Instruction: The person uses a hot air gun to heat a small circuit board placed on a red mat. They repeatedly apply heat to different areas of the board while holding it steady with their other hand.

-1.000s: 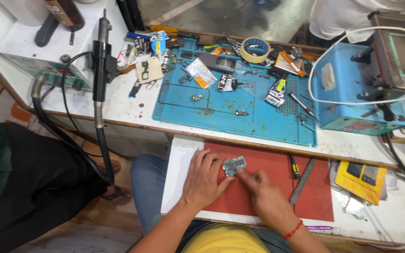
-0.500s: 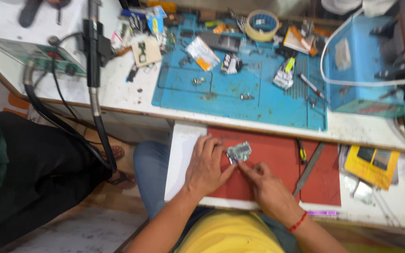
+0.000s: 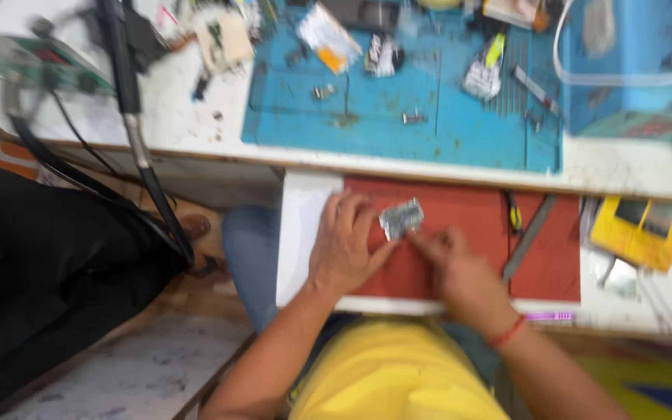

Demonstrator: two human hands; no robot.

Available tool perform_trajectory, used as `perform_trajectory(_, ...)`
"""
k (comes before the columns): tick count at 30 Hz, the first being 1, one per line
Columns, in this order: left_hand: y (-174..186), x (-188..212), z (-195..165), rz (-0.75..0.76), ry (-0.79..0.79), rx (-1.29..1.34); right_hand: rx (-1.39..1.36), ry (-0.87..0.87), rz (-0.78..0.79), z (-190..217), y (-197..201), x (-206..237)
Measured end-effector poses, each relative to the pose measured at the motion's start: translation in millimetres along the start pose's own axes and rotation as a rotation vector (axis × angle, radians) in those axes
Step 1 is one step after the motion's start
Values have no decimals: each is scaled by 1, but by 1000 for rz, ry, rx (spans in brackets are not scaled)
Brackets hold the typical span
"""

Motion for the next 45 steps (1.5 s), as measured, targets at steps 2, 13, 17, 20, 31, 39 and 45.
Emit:
perform_trajectory(2, -5, 5, 2, 17, 1, 8, 25, -63, -58, -4, 1, 2)
perform_trajectory(13, -8, 8, 4, 5, -7, 11, -20, -26, 74, 4, 2, 2)
perform_trajectory(17, -12, 12, 2, -27, -44, -31, -21, -41, -8, 2, 8, 10)
perform_trajectory(20, -12, 14, 3, -31, -40, -44, -13, -23, 67, 4, 4, 12)
perform_trajectory(31, -7, 9, 4, -21, 4, 42, -5, -62, -52, -2, 6, 5)
perform_trajectory(39, -12, 12, 2, -33, -40, -22, 26, -84, -23, 0, 6, 5)
perform_trajectory(45, -11, 11, 3, -37, -32, -18, 31, -78, -115, -4, 14, 3)
Point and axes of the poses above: each hand's wrist, its own x-axis away from the middle knuckle, its own y-axis out of the back of the hand, z = x × y, the point moved 4 cm from there along -x, towards the middle knuckle, and after that the axes turned 3 degrees about y, right-handed, at the moved point
